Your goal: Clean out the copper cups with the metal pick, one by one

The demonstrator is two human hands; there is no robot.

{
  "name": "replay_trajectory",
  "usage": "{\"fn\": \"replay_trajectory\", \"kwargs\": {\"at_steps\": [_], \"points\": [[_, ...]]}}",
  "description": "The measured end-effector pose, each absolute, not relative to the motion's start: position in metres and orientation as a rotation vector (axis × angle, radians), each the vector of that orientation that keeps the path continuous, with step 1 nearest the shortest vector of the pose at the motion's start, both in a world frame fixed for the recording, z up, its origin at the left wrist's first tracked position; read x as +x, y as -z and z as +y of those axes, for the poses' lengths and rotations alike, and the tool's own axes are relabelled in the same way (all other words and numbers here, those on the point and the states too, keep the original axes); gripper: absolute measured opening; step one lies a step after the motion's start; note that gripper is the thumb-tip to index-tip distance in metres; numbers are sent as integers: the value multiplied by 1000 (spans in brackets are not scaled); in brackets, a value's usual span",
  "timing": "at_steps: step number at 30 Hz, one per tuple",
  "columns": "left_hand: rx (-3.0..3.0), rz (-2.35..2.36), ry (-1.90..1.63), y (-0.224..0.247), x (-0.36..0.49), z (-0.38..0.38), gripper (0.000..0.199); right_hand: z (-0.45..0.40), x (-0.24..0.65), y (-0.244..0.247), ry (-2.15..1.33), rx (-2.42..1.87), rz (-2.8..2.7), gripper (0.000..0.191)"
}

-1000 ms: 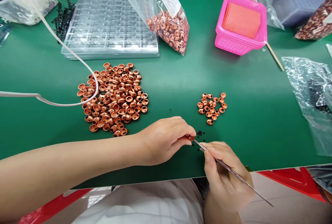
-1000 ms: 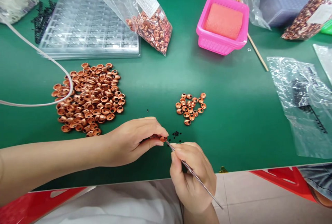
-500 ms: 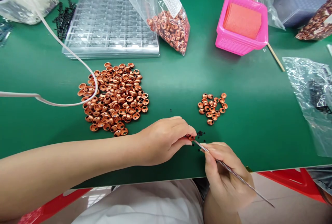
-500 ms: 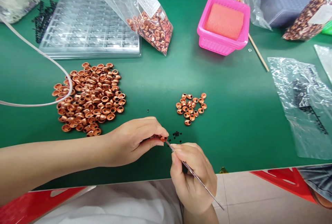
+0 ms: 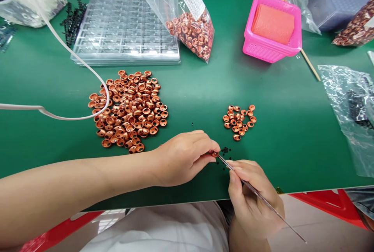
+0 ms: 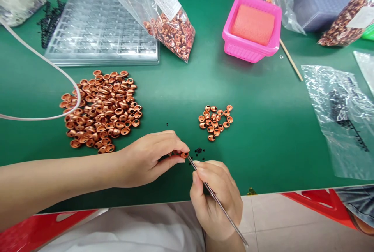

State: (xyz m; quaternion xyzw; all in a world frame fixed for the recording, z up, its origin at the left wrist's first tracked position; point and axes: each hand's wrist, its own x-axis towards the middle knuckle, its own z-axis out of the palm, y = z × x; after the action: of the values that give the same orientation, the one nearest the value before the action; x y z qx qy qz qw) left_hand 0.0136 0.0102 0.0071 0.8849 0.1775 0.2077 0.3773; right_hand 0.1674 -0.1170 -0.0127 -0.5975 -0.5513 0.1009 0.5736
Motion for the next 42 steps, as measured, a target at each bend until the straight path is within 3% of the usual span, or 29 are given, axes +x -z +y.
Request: {"fn": "replay_trajectory", "kwargs": {"at_steps": [42], "points": [[2303,396,-533,-7,14,10,20,-116,169,10,-272,-1360,-1365,35]]}}
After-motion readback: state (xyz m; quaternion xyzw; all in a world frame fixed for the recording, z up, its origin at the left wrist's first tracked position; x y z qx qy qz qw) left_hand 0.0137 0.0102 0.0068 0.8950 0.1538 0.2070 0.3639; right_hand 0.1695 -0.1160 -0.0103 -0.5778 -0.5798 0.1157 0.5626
